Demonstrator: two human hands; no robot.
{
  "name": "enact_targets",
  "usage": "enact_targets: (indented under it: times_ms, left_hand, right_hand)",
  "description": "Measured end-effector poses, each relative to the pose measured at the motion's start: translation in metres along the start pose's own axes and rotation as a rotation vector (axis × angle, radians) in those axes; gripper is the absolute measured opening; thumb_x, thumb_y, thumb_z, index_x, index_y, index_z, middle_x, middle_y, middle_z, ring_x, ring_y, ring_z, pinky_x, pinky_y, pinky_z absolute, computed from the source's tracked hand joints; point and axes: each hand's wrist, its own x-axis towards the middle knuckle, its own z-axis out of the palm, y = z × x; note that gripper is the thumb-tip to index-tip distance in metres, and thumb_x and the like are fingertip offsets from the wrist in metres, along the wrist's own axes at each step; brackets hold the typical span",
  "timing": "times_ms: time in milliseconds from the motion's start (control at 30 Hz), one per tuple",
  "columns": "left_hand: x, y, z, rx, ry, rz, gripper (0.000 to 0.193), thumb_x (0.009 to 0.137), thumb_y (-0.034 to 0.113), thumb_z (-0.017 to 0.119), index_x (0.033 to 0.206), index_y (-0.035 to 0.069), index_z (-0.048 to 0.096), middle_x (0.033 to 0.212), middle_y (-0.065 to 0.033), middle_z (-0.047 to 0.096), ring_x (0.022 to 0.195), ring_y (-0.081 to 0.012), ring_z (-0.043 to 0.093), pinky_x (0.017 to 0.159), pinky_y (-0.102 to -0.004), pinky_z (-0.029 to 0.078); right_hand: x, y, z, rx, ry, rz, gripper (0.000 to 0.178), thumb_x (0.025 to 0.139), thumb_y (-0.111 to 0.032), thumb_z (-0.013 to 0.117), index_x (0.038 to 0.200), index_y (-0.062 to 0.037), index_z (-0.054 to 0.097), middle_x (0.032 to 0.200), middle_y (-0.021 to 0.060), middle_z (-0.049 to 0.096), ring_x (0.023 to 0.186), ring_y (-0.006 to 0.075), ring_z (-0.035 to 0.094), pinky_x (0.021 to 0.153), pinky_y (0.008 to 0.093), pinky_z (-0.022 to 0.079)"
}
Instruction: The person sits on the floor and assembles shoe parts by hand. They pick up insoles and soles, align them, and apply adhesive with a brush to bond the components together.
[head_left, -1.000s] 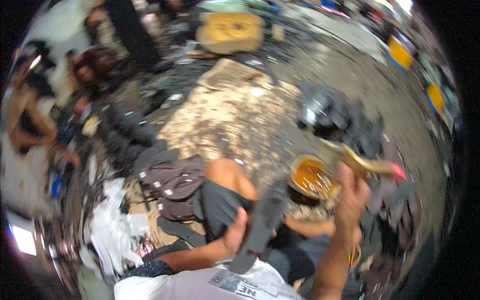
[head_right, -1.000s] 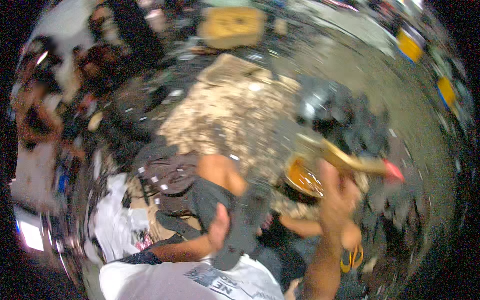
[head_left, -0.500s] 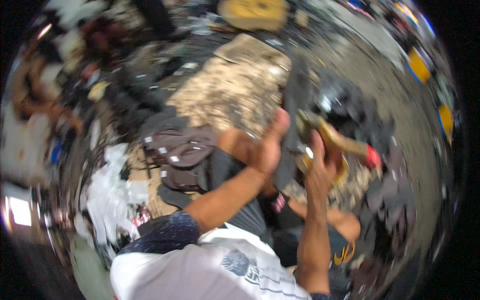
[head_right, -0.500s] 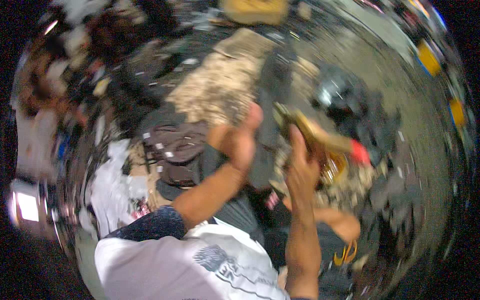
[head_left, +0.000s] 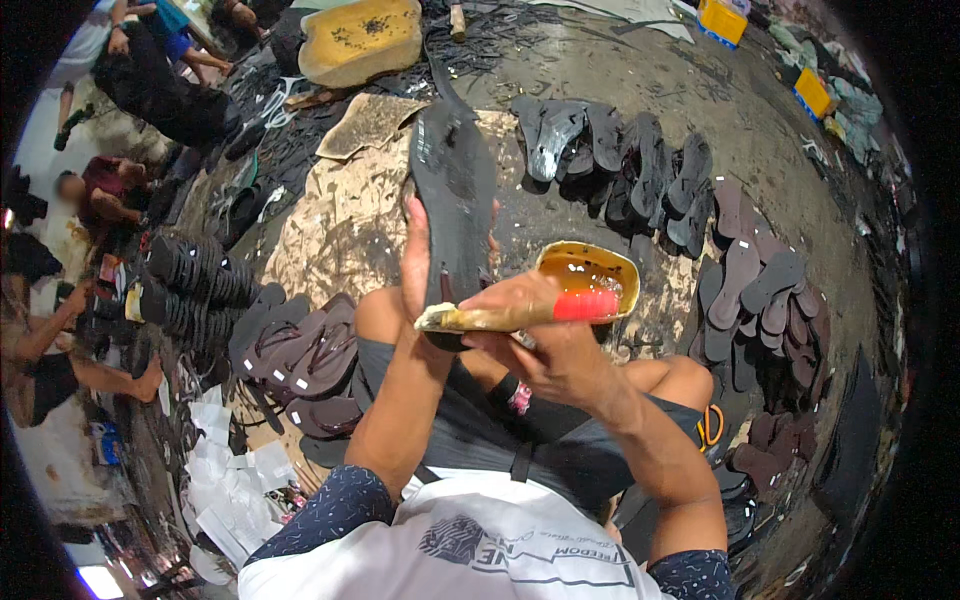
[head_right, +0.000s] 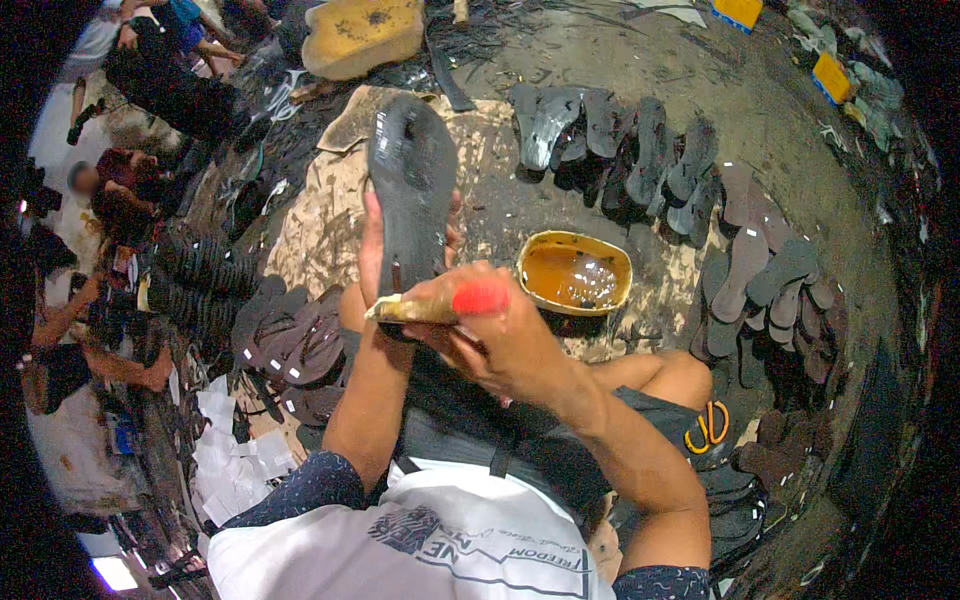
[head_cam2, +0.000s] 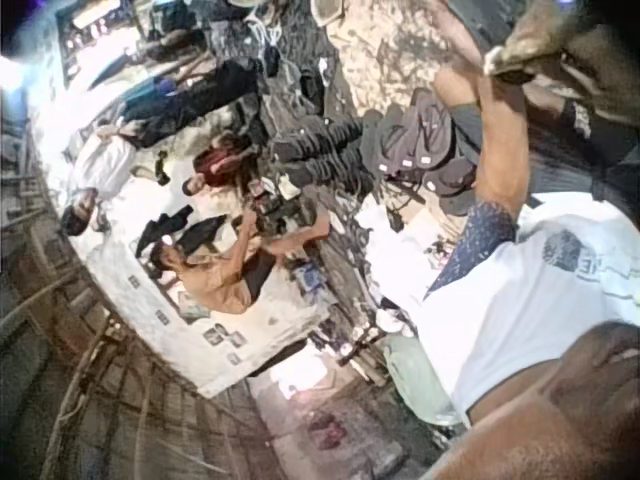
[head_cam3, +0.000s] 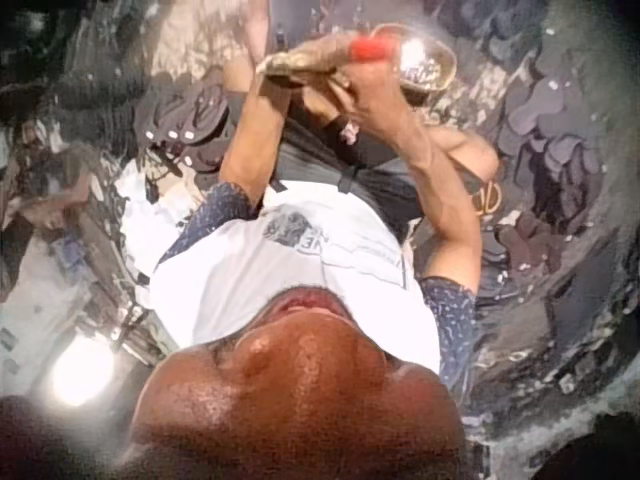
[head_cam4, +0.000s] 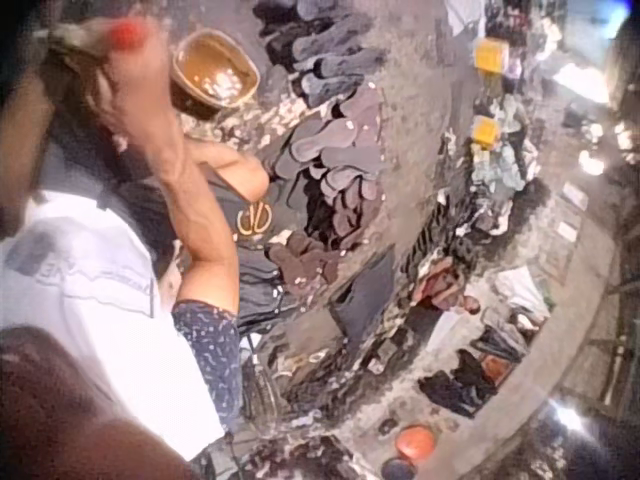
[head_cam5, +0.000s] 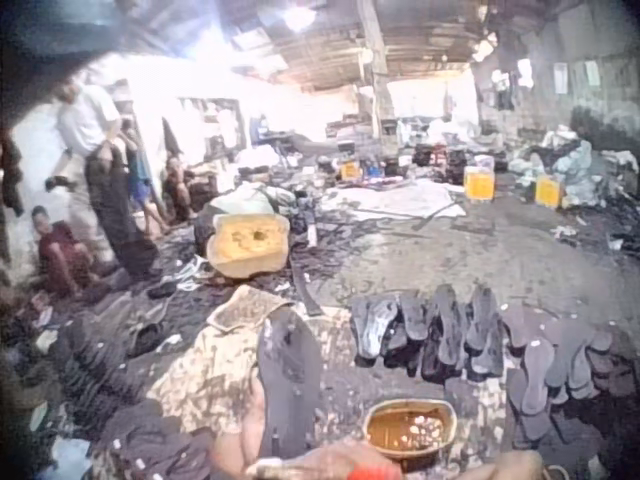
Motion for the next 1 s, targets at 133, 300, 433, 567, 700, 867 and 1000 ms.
enact_targets:
  times_ms: [133,300,433,567,700,867,1000]
  left_hand:
    - [0.000,-0.052,-0.009,-0.309,0.169,0.112,0.059,0.105,0.050,0.048,0.133,0.000,0.057,0.121,-0.0196,0.068,0.107,-0.0280,0.070,0.093,-0.0425,0.059]
    - [0.059,-0.089,-0.010,0.138,0.393,-0.217,0.063,0.103,0.057,0.046,0.131,0.003,0.059,0.108,-0.0179,0.071,0.085,-0.0215,0.073,0.065,-0.0313,0.063]
    - [0.173,-0.140,-0.084,0.326,0.085,-0.370,0.079,0.100,0.064,0.045,0.146,0.000,0.046,0.128,-0.0200,0.066,0.106,-0.0267,0.070,0.086,-0.0406,0.060]
    - [0.223,-0.126,-0.083,0.563,0.647,-0.112,0.103,0.096,0.071,0.048,0.162,0.007,0.003,0.164,-0.0213,0.026,0.136,-0.0392,0.048,0.105,-0.0472,0.047]
    - [0.136,-0.005,-0.098,1.171,0.225,0.007,0.044,0.107,0.045,0.049,0.108,0.004,0.066,0.094,-0.0071,0.070,0.087,-0.0151,0.065,0.077,-0.0313,0.050]
    - [-0.087,0.152,-0.109,2.199,0.960,0.137,0.055,0.098,0.048,0.063,0.065,0.005,0.067,0.077,-0.0124,0.072,0.068,-0.0191,0.066,0.064,-0.0368,0.051]
    - [-0.292,0.115,-0.130,2.591,0.716,-0.616,0.081,0.083,0.054,0.075,0.146,0.010,0.052,0.158,-0.0237,0.036,0.146,-0.0467,0.032,0.120,-0.0561,0.025]
  right_hand:
    - [0.012,0.023,-0.023,-0.288,0.094,0.150,0.028,0.083,-0.012,0.074,0.109,-0.0038,0.067,0.108,0.0204,0.064,0.100,0.0404,0.061,0.084,0.0455,0.049]
    - [-0.092,-0.015,-0.021,0.325,0.214,0.591,0.025,0.092,-0.008,0.073,0.114,-0.0013,0.064,0.110,0.0092,0.069,0.102,0.0225,0.067,0.092,0.0380,0.053]
    - [-0.099,-0.057,-0.080,0.177,0.770,0.550,0.035,0.094,-0.006,0.071,0.125,-0.0027,0.056,0.115,0.0063,0.065,0.103,0.0146,0.063,0.091,0.0312,0.053]
    - [-0.099,-0.070,-0.107,-0.014,0.887,0.449,0.033,0.092,-0.009,0.074,0.121,-0.0014,0.061,0.115,0.0071,0.064,0.105,0.0147,0.061,0.093,0.0307,0.050]
    - [-0.110,-0.045,-0.114,-0.081,1.119,0.986,0.031,0.092,-0.015,0.076,0.117,-0.0017,0.063,0.108,0.0043,0.064,0.097,0.0128,0.060,0.086,0.0292,0.049]
    - [-0.133,-0.003,-0.119,-0.180,1.061,0.860,0.029,0.102,-0.027,0.065,0.104,0.0019,0.064,0.092,-0.0001,0.060,0.082,0.0074,0.051,0.072,0.0260,0.043]
    - [-0.108,0.026,-0.110,-0.126,0.815,0.919,0.032,0.103,-0.030,0.065,0.099,0.0014,0.061,0.089,-0.0012,0.058,0.080,0.0071,0.050,0.072,0.0267,0.043]
